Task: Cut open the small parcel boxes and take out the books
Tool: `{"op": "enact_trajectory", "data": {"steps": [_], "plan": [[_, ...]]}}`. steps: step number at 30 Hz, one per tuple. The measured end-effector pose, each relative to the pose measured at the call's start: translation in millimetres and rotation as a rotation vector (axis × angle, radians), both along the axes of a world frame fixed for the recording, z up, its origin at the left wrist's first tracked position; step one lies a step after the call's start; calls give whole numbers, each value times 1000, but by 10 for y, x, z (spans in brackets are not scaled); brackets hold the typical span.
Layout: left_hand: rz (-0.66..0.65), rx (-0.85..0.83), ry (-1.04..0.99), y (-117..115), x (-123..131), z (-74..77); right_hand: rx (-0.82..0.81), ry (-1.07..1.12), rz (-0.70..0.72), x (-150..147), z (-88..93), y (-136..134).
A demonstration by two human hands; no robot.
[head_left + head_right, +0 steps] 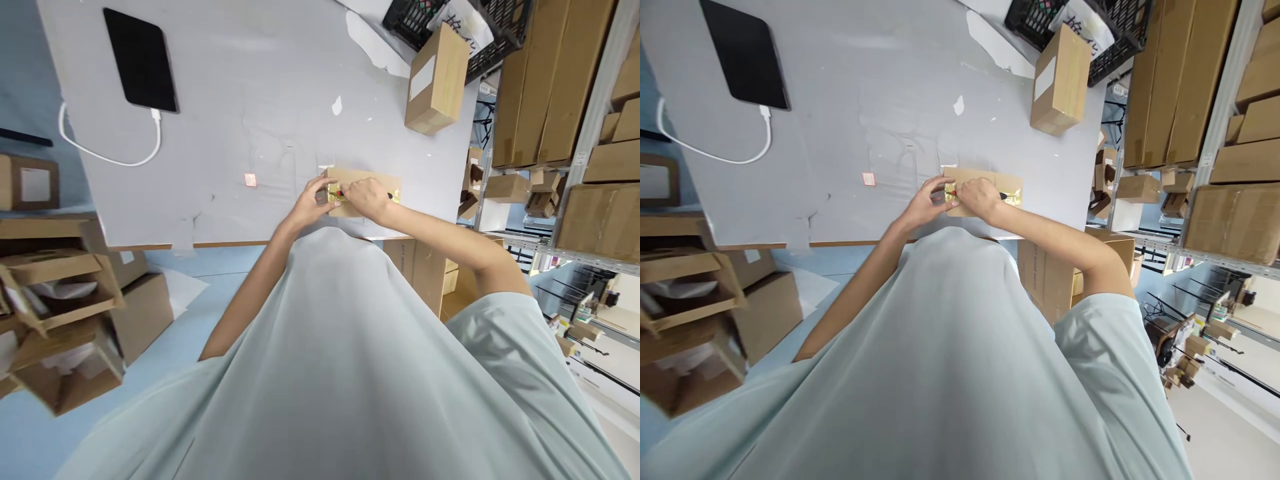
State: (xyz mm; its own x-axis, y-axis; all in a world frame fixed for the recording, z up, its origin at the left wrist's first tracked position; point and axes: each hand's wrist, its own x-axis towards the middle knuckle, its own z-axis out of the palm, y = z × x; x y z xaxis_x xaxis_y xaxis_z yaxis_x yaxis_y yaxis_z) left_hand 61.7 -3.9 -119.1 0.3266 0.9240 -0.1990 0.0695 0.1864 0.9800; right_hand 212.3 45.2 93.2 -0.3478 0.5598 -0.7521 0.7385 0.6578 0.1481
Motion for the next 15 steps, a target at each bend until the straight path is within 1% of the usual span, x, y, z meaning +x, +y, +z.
{"op": "enact_trajectory", "data": {"steps": [4, 7, 9, 12, 15], "plan": [[-9, -36, 22, 10, -52, 69, 5, 50, 7, 153, -46, 27], [8, -74, 50, 3, -73, 125, 4, 80, -25, 406, -51, 48], [32, -94, 70, -1, -73, 163, 3, 62, -74, 693, -30, 66], [98, -113, 91, 5, -63, 221, -17, -19, -171, 1271, 28, 82], [155, -136, 106, 20, -62, 268, -16, -13, -223, 1812, 71, 73]]}}
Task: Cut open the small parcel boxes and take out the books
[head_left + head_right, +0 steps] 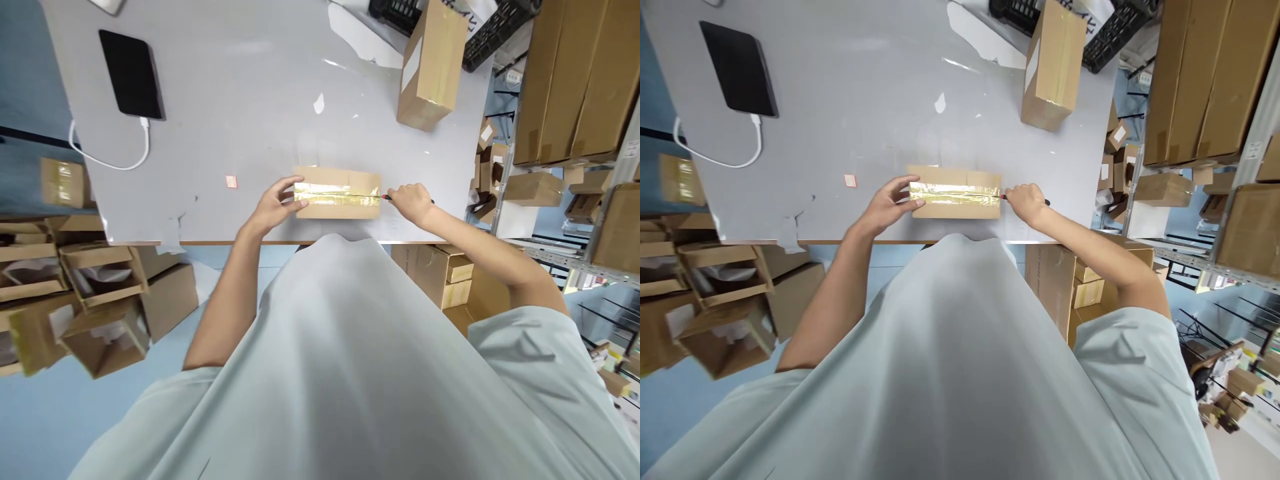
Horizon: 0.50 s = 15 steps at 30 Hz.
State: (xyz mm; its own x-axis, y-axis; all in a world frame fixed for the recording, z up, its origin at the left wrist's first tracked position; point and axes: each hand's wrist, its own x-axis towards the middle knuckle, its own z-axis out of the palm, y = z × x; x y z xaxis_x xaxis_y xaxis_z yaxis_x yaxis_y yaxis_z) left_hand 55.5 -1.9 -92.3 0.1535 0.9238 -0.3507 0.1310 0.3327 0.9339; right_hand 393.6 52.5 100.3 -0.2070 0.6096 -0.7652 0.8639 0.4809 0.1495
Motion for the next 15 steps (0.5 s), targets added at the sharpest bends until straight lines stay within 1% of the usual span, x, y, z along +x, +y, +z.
{"op": "enact_trajectory", "data": {"steps": [3, 5, 7, 9, 10, 12, 14, 15], "plan": [[35, -29, 39, -3, 5, 31, 13, 48, -11, 338, -26, 5], [62, -34, 74, -29, 47, 45, 21, 101, -24, 502, -91, 27], [110, -16, 115, -78, 143, 51, 19, 190, -66, 683, -201, 31], [185, 36, 169, -137, 288, 45, 12, 330, -174, 895, -366, -26], [229, 71, 202, -166, 365, 36, 3, 423, -264, 1000, -471, -85], [306, 139, 268, -207, 492, 6, -22, 649, -525, 1173, -713, -261], [328, 173, 306, -218, 541, -33, -29, 854, -884, 1250, -975, -476], [303, 174, 318, -214, 530, -51, 4, 915, -1052, 1242, -1100, -581]]}}
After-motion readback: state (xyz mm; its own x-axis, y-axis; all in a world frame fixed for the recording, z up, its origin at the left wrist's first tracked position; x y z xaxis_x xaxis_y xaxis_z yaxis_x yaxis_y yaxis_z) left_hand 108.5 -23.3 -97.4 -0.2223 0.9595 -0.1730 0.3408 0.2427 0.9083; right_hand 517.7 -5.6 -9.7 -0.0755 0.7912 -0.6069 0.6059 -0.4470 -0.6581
